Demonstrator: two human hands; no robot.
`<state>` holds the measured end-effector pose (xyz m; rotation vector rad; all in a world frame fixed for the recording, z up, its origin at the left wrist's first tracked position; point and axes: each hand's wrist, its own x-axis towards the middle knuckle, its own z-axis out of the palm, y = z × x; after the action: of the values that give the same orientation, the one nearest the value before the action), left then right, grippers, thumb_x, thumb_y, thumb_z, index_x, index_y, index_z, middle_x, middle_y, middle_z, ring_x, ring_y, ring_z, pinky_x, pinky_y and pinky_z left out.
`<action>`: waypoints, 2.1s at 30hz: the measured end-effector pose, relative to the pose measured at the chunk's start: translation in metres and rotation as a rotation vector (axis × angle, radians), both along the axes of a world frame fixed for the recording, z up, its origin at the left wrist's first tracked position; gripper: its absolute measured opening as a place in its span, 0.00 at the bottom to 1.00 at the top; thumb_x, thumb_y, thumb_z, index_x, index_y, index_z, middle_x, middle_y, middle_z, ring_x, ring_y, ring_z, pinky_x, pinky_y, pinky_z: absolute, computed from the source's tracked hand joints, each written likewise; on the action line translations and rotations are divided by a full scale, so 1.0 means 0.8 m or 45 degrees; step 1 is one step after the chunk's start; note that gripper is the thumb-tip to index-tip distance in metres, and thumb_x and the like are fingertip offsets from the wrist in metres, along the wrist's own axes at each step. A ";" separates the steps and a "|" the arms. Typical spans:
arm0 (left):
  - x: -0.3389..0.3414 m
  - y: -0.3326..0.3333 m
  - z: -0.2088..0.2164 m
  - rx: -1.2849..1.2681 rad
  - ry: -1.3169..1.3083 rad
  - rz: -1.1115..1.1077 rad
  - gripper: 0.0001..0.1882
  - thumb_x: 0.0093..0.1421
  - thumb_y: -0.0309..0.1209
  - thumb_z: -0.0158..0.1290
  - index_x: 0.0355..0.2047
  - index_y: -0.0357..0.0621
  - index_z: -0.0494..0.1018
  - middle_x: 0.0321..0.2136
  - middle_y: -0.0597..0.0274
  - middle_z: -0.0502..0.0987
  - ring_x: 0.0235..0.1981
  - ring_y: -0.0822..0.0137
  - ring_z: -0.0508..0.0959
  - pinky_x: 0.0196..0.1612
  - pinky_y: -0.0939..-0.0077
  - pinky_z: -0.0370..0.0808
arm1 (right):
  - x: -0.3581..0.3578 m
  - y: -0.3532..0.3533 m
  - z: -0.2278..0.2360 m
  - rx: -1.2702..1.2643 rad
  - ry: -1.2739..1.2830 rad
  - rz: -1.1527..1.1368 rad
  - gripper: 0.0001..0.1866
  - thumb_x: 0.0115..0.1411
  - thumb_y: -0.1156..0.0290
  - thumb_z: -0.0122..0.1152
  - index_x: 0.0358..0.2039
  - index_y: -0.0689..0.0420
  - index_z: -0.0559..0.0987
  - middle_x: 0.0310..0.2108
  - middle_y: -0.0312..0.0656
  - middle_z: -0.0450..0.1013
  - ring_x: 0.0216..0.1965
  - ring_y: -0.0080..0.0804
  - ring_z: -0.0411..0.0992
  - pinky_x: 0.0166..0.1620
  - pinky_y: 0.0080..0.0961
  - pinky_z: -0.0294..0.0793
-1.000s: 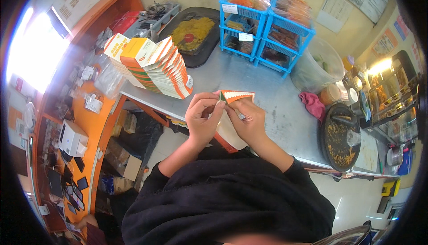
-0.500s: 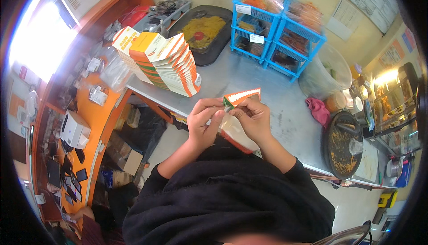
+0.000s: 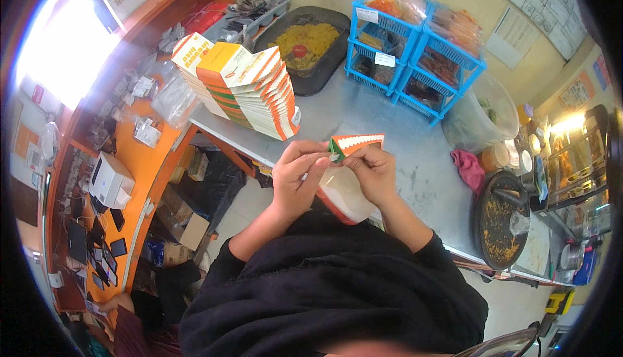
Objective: The person assembles flat-packed takeaway food boxes by folding and taping them into shape. They handle multiple boxes one at a time, folding the sides and securing them with tape before stacking the finished boxes on the counter.
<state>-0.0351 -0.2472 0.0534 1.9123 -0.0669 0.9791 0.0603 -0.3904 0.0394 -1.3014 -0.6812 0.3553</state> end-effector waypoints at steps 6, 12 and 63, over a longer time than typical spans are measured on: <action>0.013 0.000 -0.011 0.076 0.004 -0.026 0.07 0.55 0.23 0.63 0.35 0.36 0.79 0.36 0.55 0.77 0.38 0.63 0.79 0.40 0.73 0.76 | 0.020 0.005 -0.016 0.018 0.159 0.015 0.07 0.58 0.81 0.62 0.37 0.61 0.82 0.35 0.38 0.80 0.38 0.23 0.76 0.43 0.24 0.76; 0.022 -0.004 -0.016 -0.691 0.128 -0.302 0.20 0.56 0.23 0.64 0.49 0.36 0.74 0.41 0.58 0.77 0.45 0.68 0.78 0.49 0.74 0.76 | 0.023 0.009 -0.023 0.038 0.389 0.246 0.12 0.61 0.78 0.59 0.46 0.62 0.78 0.41 0.37 0.78 0.41 0.23 0.74 0.47 0.24 0.73; 0.004 0.018 -0.044 -0.490 -0.150 -0.476 0.54 0.51 0.58 0.63 0.68 0.38 0.53 0.66 0.47 0.47 0.68 0.49 0.50 0.68 0.50 0.46 | 0.037 0.069 -0.030 0.130 0.551 0.268 0.21 0.67 0.61 0.55 0.57 0.56 0.71 0.56 0.44 0.70 0.50 0.30 0.73 0.48 0.26 0.75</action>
<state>-0.0321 -0.2326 0.0184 1.4243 -0.2750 0.7827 0.0895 -0.3353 0.0154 -1.0120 -0.4603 0.7397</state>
